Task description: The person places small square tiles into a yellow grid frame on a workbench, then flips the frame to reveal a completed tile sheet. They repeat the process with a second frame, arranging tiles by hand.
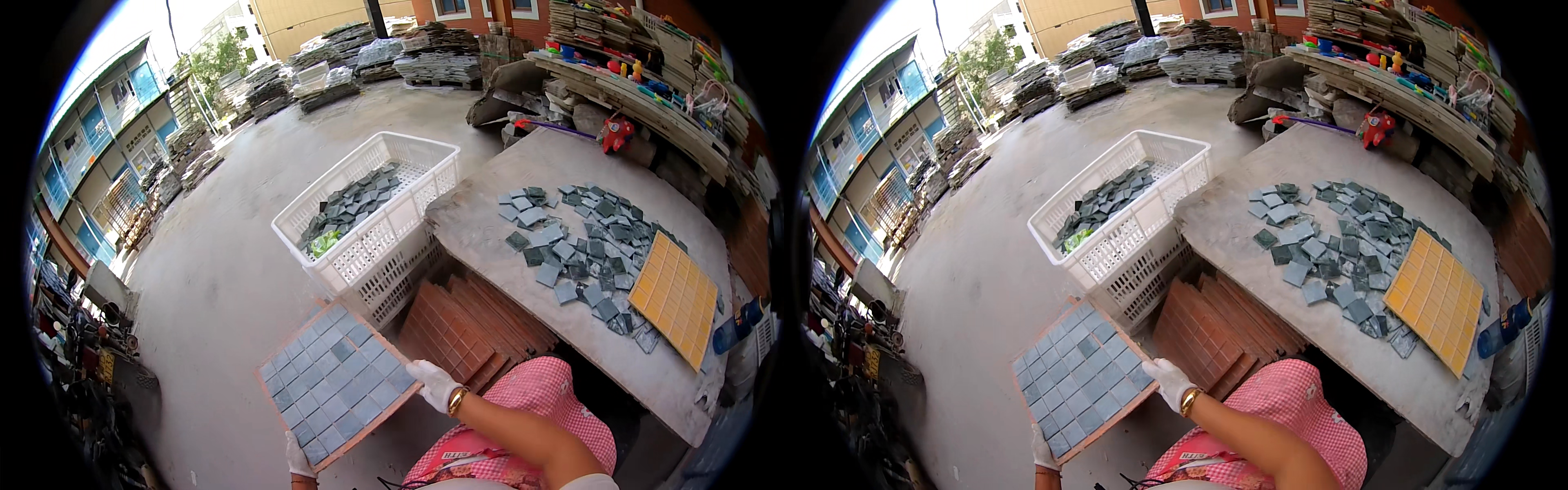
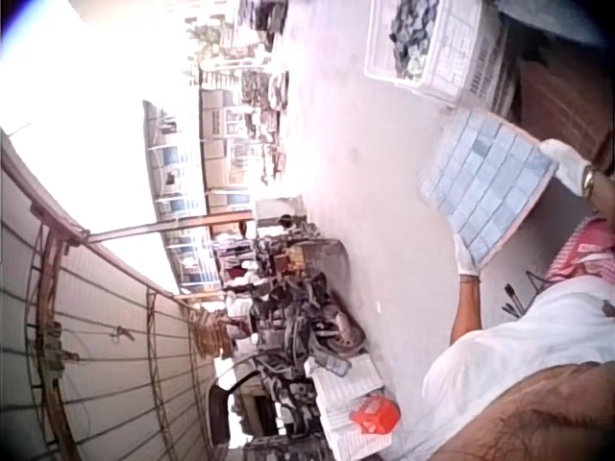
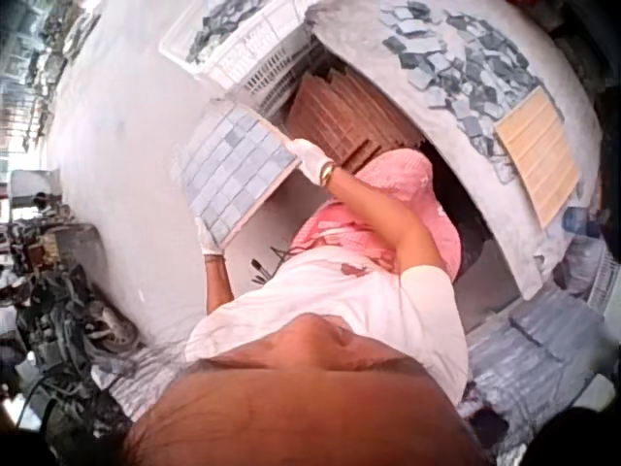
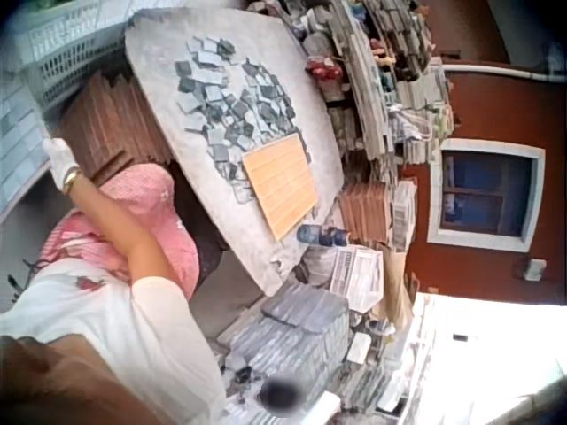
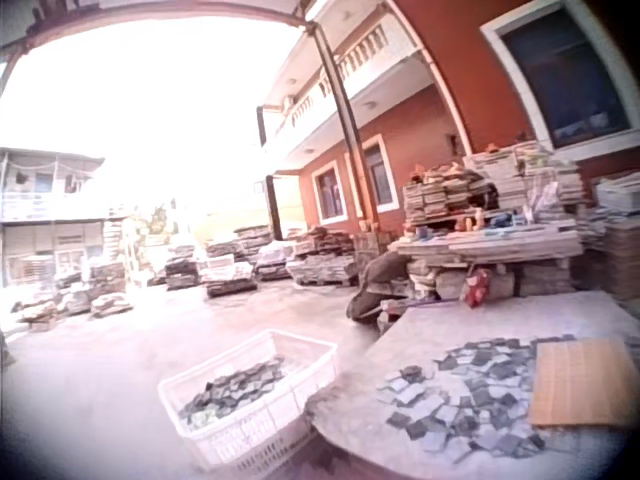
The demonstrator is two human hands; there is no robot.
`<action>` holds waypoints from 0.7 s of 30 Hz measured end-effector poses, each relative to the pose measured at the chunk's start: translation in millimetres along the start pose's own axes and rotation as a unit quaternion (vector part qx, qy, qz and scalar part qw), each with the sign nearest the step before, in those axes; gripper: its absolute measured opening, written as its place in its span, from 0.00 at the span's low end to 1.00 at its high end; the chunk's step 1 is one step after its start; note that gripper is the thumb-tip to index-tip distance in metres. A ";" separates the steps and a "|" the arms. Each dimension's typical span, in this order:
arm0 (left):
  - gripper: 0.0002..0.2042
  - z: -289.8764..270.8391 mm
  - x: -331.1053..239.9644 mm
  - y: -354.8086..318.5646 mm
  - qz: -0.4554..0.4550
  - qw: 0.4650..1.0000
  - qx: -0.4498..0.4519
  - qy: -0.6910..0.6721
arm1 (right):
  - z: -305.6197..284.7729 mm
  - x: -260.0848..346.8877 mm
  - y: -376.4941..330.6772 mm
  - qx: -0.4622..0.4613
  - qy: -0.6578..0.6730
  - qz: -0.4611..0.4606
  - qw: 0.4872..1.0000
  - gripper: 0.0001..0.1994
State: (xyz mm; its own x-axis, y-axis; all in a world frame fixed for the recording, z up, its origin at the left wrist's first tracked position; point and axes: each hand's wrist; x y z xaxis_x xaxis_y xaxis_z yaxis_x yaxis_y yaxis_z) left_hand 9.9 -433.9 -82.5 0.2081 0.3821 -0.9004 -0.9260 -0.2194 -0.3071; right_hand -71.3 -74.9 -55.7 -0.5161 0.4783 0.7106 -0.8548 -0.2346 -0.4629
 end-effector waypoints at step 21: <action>0.31 -45.3 23.3 64.9 -0.008 0.997 -0.057 0.054 | -19.5 42.7 17.3 -0.028 0.126 -0.046 0.991 0.21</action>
State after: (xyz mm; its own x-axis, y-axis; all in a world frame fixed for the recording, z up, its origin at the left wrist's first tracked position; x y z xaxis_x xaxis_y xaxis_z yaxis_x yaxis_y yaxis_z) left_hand -31.2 -479.9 -137.4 0.2601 0.2894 -0.9212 -0.8816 -0.3179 -0.3489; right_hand -107.0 -42.1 -43.7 -0.4004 0.6933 0.5992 -0.8896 -0.1370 -0.4358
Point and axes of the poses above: each hand's wrist, its own y-axis towards the middle knuckle, its own z-axis out of the palm, x = y × z, and after that the axes turned 2 degrees about -y, right-handed
